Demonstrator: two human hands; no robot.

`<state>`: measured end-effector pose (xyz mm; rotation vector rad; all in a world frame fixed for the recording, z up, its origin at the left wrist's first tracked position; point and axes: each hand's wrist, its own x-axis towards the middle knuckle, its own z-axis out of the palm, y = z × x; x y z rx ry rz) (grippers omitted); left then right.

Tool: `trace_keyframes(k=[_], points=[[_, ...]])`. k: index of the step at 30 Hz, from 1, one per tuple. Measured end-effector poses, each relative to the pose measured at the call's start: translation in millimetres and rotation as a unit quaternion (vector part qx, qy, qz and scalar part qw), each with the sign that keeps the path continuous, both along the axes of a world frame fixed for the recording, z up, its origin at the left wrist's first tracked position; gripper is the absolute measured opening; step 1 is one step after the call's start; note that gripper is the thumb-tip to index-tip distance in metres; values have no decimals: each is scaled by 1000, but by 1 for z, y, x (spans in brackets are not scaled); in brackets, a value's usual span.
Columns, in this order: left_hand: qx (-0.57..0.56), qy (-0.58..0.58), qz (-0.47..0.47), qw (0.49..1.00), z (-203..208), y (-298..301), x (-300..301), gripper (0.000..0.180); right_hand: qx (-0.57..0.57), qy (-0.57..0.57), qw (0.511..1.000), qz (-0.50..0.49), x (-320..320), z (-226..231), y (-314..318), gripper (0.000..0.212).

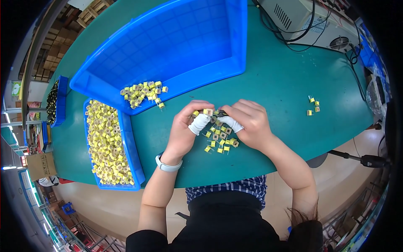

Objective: The person assembles small yellow components into white cylindrical housings by hand at a workstation.

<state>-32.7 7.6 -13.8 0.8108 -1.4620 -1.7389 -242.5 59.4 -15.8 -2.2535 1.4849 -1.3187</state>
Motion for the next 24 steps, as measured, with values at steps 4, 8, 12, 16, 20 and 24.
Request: trace_keyframes(k=[4,8,12,16,20,24], points=[[-39,-33,-1,999,3,3,-7,23,-6,3,1000,3,-1,-1,0,27],[-31,-17,3,999,3,3,-7,23,0,7,1000,6,-1,0,1,28],[78,55,-7,995,4,1,-2,22,7,7,1000,9,0,1,2,29],[138,122,-21,983,7,1,-3,16,9,-8,1000,16,1,1,0,30],[144,122,-50,981,7,2,-1,16,8,-11,999,41,2,1,0,31],[150,66,-28,986,10,6,-5,17,9,-6,999,46,3,1,1,31]])
